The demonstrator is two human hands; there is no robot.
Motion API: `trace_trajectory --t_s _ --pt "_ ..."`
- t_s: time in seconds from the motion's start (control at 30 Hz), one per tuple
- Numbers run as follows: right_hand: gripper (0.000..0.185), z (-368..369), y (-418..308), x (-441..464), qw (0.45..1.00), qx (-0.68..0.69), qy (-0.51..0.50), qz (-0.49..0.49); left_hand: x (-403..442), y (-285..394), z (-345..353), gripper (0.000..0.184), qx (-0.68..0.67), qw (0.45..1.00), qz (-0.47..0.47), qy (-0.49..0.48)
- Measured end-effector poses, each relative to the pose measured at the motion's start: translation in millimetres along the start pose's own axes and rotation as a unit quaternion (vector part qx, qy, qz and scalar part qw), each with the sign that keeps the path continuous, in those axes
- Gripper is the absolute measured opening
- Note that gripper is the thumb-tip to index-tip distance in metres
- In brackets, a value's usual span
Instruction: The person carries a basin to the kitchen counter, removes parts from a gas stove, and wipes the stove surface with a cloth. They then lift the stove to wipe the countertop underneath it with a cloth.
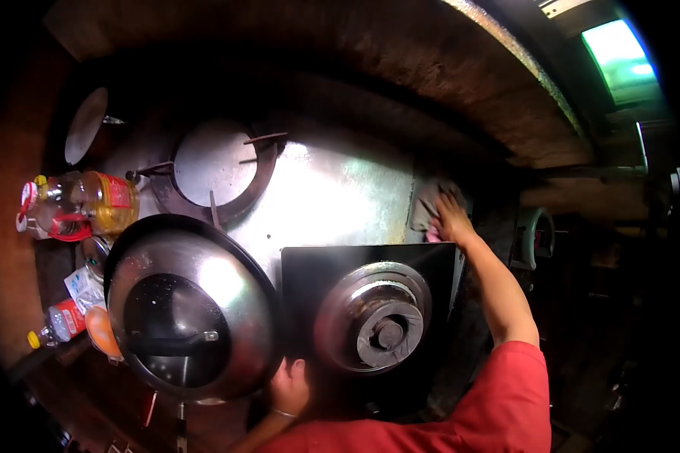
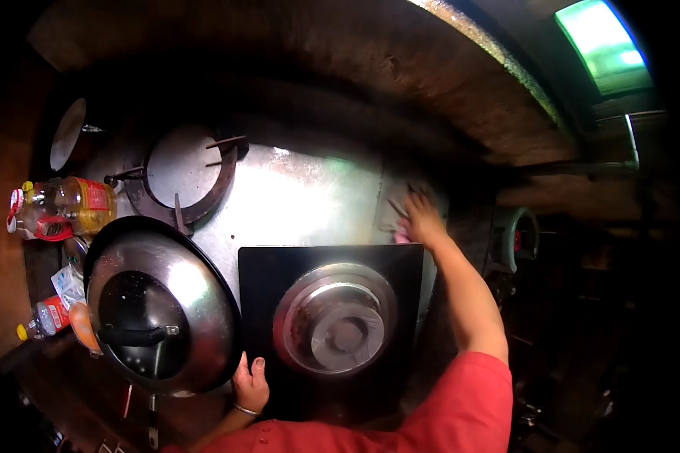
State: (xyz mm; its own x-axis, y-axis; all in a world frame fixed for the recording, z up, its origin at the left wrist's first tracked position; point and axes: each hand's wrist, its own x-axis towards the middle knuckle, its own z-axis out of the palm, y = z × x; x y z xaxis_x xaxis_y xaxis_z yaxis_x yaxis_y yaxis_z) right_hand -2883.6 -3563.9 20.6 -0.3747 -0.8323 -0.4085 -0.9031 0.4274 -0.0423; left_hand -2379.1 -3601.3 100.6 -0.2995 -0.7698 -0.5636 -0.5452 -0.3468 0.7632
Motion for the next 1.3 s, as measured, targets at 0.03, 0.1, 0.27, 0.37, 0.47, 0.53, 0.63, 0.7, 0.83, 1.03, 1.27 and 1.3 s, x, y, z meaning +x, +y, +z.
trace_trajectory --t_s 0.03,0.1,0.27,0.37,0.47,0.53,0.63,0.7,0.83,1.03,1.27,1.3 --pt "0.061 11 21 -22 1.0 0.01 -0.01 0.014 1 -5 -1 0.054 0.019 1.0 0.02 0.001" --pt "0.062 17 30 -75 0.996 -0.013 -0.07 0.057 2 -4 -3 0.052 -0.025 0.999 -0.015 -0.031" --pt "0.059 34 19 -25 0.999 0.014 0.028 0.027 -12 -49 -23 0.055 -0.046 0.983 0.0 -0.178" --pt "0.06 19 20 26 0.997 0.005 0.06 0.044 -33 -91 -36 0.063 -0.089 0.959 -0.039 -0.267" --pt "0.062 12 11 21 0.986 0.025 0.088 0.14 -44 -131 -49 0.068 -0.05 0.917 -0.13 -0.373" --pt "0.06 28 4 1 0.977 0.009 0.125 0.17 -48 -143 -52 0.068 -0.045 0.902 -0.163 -0.398" --pt "0.053 67 6 -52 0.98 -0.034 0.154 0.121 -51 -134 -50 0.063 -0.069 0.885 -0.232 -0.398" --pt "0.055 58 -19 -96 0.986 -0.006 0.085 0.146 -60 -117 -45 0.052 -0.161 0.866 -0.31 -0.358" --pt "0.058 90 -54 -179 0.987 0.061 0.055 0.138 -66 -112 -38 0.037 -0.329 0.812 -0.38 -0.298" --pt "0.063 128 -95 -286 0.98 0.162 0.021 0.111 -62 -104 -38 0.041 -0.341 0.789 -0.438 -0.263" --pt "0.059 106 -130 -346 0.966 0.239 0.006 0.1 -42 -113 -44 0.046 -0.376 0.81 -0.354 -0.278" --pt "0.059 107 -132 -348 0.964 0.246 0.014 0.102 -39 -117 -45 0.047 -0.391 0.803 -0.348 -0.285"
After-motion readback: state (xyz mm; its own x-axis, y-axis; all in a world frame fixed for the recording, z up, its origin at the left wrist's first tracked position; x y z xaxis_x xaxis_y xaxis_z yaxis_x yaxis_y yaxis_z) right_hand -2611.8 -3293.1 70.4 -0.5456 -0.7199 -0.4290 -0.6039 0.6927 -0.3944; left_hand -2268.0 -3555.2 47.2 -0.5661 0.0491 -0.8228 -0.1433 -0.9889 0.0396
